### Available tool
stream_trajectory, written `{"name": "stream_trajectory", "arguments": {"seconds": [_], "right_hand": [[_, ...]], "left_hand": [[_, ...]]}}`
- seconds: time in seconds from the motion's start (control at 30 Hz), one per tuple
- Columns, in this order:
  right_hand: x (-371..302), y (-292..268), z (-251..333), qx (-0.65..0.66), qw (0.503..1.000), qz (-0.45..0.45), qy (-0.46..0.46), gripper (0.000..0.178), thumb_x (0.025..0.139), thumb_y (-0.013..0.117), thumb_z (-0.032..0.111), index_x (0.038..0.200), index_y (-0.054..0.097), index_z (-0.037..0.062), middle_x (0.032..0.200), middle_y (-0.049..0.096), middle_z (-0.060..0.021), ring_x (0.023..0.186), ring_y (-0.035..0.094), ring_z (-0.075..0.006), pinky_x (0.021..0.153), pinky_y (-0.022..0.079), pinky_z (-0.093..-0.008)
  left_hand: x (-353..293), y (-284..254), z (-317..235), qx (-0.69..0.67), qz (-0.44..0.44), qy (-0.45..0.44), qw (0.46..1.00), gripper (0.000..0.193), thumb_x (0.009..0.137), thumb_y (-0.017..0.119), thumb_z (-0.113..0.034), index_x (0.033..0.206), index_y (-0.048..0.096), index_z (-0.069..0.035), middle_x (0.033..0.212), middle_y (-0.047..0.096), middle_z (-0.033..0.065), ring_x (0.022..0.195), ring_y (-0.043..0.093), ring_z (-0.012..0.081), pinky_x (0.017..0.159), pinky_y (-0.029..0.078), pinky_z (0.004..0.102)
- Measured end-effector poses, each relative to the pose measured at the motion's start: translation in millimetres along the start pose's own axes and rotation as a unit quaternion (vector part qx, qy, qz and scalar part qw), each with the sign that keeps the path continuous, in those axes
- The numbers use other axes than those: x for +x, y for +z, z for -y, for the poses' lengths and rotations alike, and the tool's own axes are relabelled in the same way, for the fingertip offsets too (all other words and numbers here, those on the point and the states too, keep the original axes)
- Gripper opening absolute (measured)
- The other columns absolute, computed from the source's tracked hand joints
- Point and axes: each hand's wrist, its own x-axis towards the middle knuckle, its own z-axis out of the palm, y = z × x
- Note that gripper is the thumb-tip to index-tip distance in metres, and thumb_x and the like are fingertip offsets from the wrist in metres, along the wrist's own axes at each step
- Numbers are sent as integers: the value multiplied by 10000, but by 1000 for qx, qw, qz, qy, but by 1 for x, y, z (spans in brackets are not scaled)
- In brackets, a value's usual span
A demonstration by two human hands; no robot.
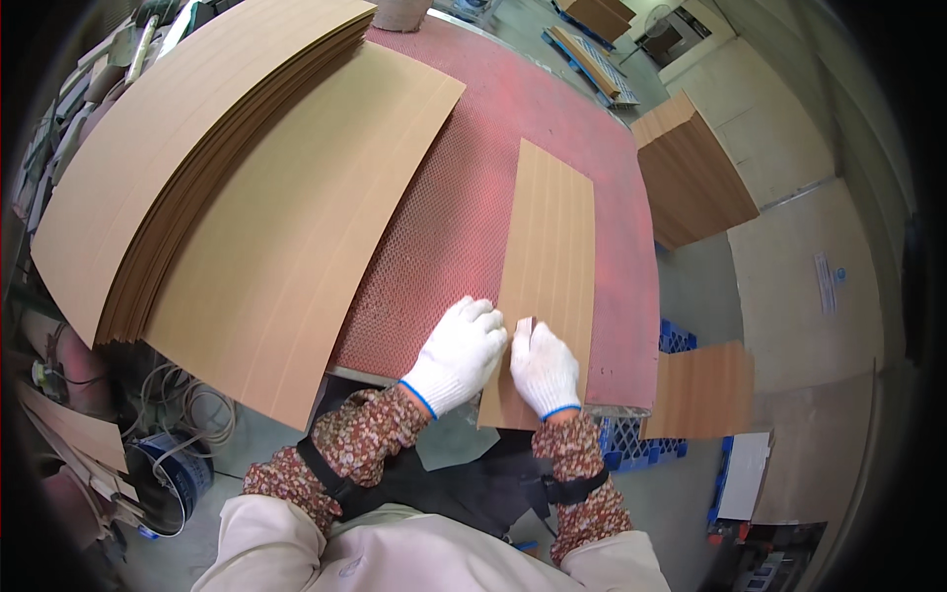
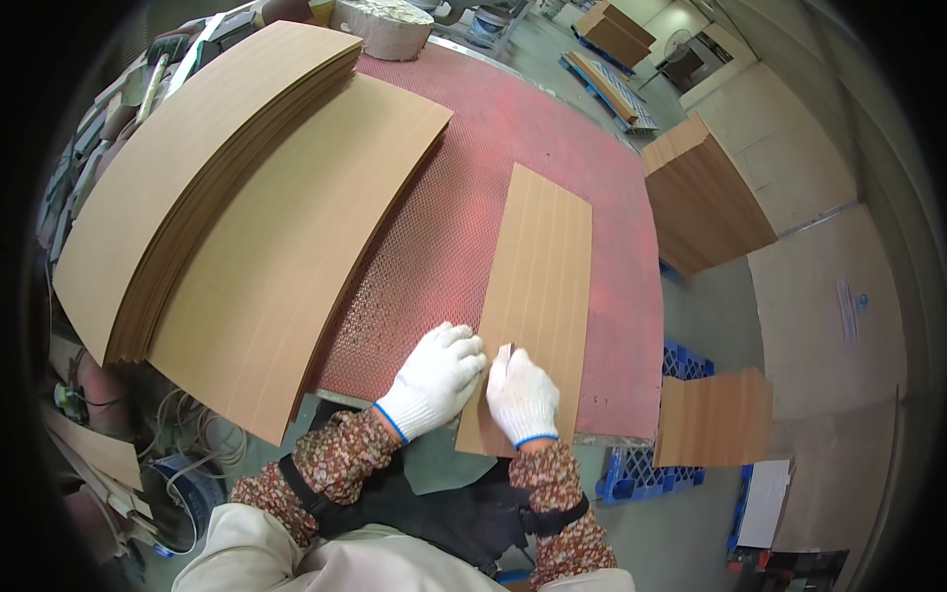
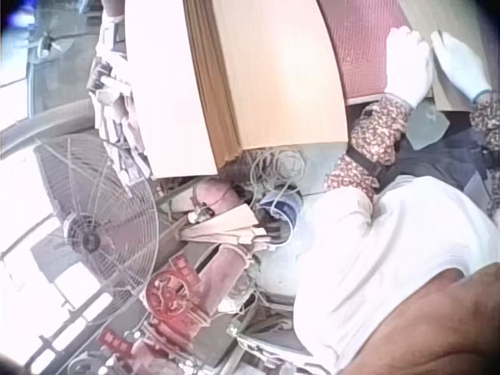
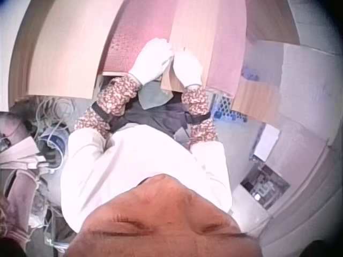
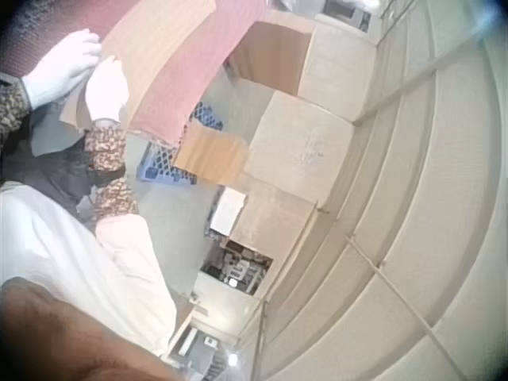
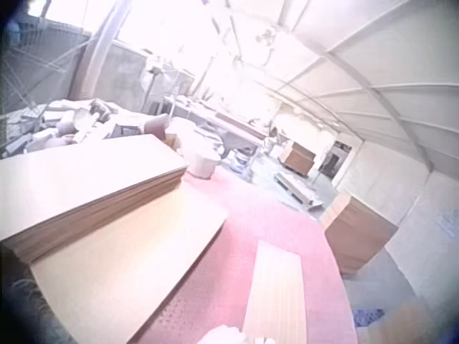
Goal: The recorder is inspecting, stacking, and moving thin wood panels in a furniture manufacturing workshop.
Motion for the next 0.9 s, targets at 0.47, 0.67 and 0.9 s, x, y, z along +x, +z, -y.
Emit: {"name": "stream_trajectory", "arguments": {"seconds": [0.47,0.67,0.9], "right_hand": [[-246,23,-27,-110,992,47,-37,263,1024,503,254,974,676,62,750,648,-105,518,676,-320,433,530,-484],[-258,55,-3,77,991,83,-72,311,1049,449,252,1130,630,13,883,672,-144,622,708,-330,497,555,-510],[-256,92,-11,225,971,32,76,408,1072,425,367,1020,632,19,753,704,-215,708,709,-420,646,561,-536]], "left_hand": [[-9,29,-63,-26,56,11,998,160,841,684,-107,980,723,-38,1121,700,130,1183,608,352,1056,464,480],[-51,21,-37,-4,-44,1,999,164,844,695,-73,998,735,-33,1178,703,152,1208,587,404,1073,445,491],[-38,8,-37,13,32,33,999,167,841,657,-52,987,700,18,1171,690,181,1222,572,402,1087,426,489]]}}
